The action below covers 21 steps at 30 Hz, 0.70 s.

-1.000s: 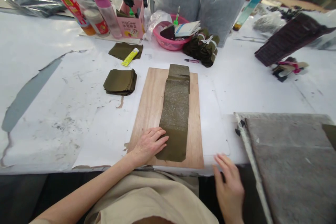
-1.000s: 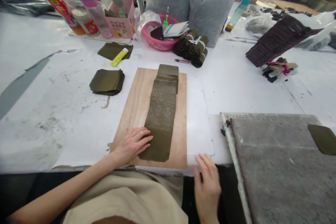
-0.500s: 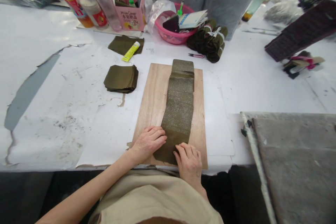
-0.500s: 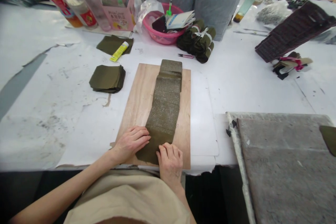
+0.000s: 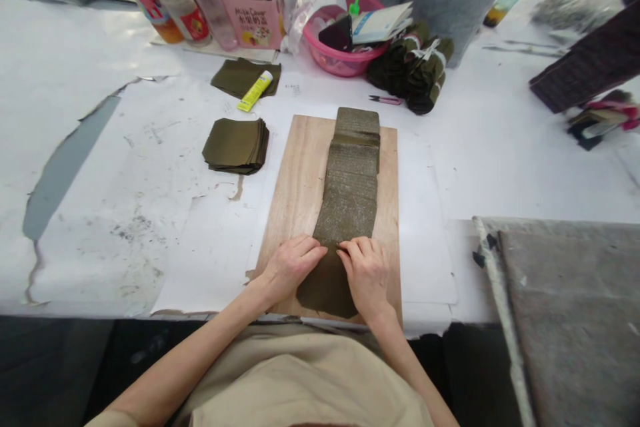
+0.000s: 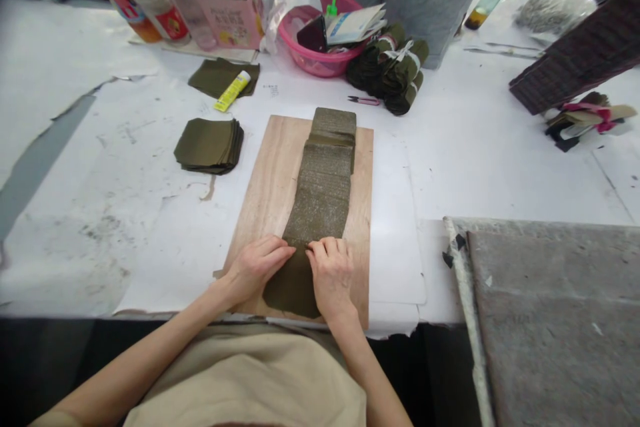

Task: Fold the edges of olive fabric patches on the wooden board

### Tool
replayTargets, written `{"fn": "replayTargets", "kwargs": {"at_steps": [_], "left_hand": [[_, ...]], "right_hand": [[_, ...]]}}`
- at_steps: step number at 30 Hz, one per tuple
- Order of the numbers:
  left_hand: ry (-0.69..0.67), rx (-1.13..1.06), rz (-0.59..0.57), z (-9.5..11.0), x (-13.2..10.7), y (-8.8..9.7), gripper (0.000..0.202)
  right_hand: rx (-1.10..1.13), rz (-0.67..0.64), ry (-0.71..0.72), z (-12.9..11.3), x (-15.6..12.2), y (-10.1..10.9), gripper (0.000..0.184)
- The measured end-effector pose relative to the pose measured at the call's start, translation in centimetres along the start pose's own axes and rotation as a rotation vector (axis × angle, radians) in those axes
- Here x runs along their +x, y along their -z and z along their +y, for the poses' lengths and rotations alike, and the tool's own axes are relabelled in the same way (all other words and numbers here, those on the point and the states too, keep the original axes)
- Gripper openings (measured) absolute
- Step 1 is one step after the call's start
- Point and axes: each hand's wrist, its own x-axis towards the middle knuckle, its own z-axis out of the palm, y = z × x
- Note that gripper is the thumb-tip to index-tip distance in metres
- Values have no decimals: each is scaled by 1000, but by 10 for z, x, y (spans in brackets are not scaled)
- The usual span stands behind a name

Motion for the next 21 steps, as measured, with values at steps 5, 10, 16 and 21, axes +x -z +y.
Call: {"fn": "replayTargets", "kwargs": {"at_steps": [5, 10, 16, 21], "left_hand": [[86, 39, -10, -4, 7, -5, 25], [25, 122, -51, -9, 16, -1, 24], [2, 104, -73, -12, 23, 7, 20], [-8, -16, -62, -17, 22, 6, 21]], "right_hand": [[26, 32, 35, 2, 0, 2, 10], [131, 15, 155, 8, -1, -2, 16], [168, 9, 183, 25, -2, 0, 12], [169, -10, 147, 48, -10, 8, 14]]}}
